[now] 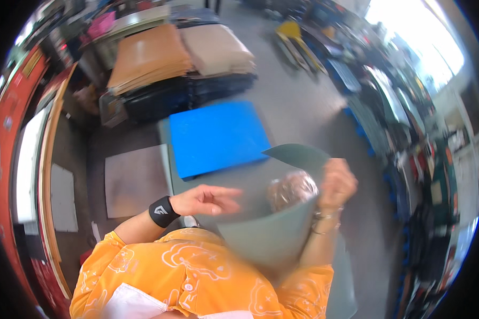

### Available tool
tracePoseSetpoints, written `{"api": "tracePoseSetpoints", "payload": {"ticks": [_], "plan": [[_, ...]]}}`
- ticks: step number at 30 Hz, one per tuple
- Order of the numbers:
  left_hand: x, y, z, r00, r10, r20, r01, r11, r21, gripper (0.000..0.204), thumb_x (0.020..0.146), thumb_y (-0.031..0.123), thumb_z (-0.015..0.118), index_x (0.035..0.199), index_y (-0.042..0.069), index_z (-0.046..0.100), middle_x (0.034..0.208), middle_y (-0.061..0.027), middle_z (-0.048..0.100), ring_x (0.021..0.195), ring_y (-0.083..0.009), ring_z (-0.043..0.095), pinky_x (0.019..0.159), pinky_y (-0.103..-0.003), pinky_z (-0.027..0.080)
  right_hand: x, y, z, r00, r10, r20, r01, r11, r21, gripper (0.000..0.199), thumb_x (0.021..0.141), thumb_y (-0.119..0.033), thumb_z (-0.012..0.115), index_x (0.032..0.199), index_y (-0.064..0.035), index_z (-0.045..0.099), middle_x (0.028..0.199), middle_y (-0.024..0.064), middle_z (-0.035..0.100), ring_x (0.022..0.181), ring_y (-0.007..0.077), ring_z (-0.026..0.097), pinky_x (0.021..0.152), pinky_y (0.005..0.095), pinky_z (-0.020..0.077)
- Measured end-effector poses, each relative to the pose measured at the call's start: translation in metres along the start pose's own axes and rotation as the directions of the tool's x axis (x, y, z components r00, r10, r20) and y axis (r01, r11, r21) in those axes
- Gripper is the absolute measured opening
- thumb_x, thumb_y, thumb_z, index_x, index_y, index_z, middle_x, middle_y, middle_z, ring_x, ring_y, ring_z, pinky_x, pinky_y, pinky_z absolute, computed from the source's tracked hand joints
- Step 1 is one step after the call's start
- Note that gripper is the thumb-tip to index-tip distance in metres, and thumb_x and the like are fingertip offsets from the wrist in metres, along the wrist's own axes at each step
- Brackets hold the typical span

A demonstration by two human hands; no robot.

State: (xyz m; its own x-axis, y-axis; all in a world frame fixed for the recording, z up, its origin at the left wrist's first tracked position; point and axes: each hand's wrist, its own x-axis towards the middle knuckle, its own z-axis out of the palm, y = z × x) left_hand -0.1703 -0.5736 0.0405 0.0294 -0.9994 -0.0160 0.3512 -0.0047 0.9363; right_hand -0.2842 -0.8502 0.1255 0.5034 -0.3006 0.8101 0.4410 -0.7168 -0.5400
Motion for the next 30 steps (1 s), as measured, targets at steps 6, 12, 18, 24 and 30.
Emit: {"api": "tracePoseSetpoints", "payload": {"ticks": [6, 12, 18, 24, 30], "plan": [[-0.045, -0.012, -0.014, 0.990, 0.138, 0.039, -0.142, 0.984, 0.111, 0.075, 0.087, 0.026, 0.059, 0.145, 0.013, 0.014, 0.145, -0.0139, 0.027, 0.132, -0.0257, 0.029, 0.106, -0.039, 0.029, 0.145, -0.013, 0.061, 0.878, -0.368, -0.306, 0.269, 0.908, -0.320, 0.031, 0.090, -0.021, 0.050, 0.065, -0.0020, 0.050, 0.064, 0.0095, 0.053, 0.059, 0.0195, 0.047, 0.056, 0.0294, 0.0374], [-0.067, -0.041, -0.105, 0.877, 0.435, -0.202, -0.172, 0.678, 0.714, 0.067, 0.089, 0.025, 0.050, 0.145, 0.016, 0.014, 0.145, -0.0186, 0.026, 0.132, -0.0336, 0.029, 0.108, -0.042, 0.025, 0.255, 0.015, 0.215, 0.921, -0.335, -0.200, 0.302, 0.937, -0.176, 0.024, 0.088, -0.020, 0.053, 0.074, -0.0015, 0.052, 0.071, 0.0108, 0.055, 0.066, 0.0225, 0.049, 0.062, 0.0317, 0.0386], [-0.144, -0.001, -0.241, 0.322, 0.593, -0.738, 0.239, 0.703, 0.669, 0.079, 0.069, 0.003, 0.060, 0.141, 0.012, 0.028, 0.140, -0.0196, 0.034, 0.127, -0.0365, 0.035, 0.106, -0.042, 0.029, 0.362, 0.032, 0.453, 0.926, -0.372, -0.065, 0.376, 0.923, 0.080, 0.019, 0.087, -0.020, 0.056, 0.083, -0.0010, 0.054, 0.078, 0.0122, 0.057, 0.074, 0.0255, 0.051, 0.068, 0.0339, 0.0398], [-0.269, 0.063, -0.387, -0.111, 0.638, -0.762, 0.171, 0.768, 0.618, 0.035, 0.079, 0.005, 0.056, 0.115, 0.007, 0.060, 0.113, -0.0169, 0.061, 0.106, -0.0303, 0.057, 0.090, -0.035, 0.044, 0.473, -0.113, 0.759, 0.793, -0.602, -0.092, 0.587, 0.716, 0.378, 0.020, 0.085, -0.019, 0.059, 0.091, -0.0004, 0.056, 0.086, 0.0136, 0.058, 0.081, 0.0284, 0.053, 0.074, 0.0361, 0.0409], [-0.401, 0.162, -0.325, -0.827, 0.411, -0.383, 0.189, 0.846, 0.499, 0.013, 0.084, 0.014, 0.057, 0.083, 0.004, 0.066, 0.068, -0.0145, 0.061, 0.063, -0.0254, 0.058, 0.057, -0.037, 0.044, 0.431, -0.393, 0.898, 0.553, -0.683, -0.477, 0.801, 0.277, 0.531, 0.025, 0.084, -0.019, 0.061, 0.100, 0.0001, 0.058, 0.093, 0.0150, 0.060, 0.088, 0.0314, 0.056, 0.080, 0.0383, 0.0421]]}}
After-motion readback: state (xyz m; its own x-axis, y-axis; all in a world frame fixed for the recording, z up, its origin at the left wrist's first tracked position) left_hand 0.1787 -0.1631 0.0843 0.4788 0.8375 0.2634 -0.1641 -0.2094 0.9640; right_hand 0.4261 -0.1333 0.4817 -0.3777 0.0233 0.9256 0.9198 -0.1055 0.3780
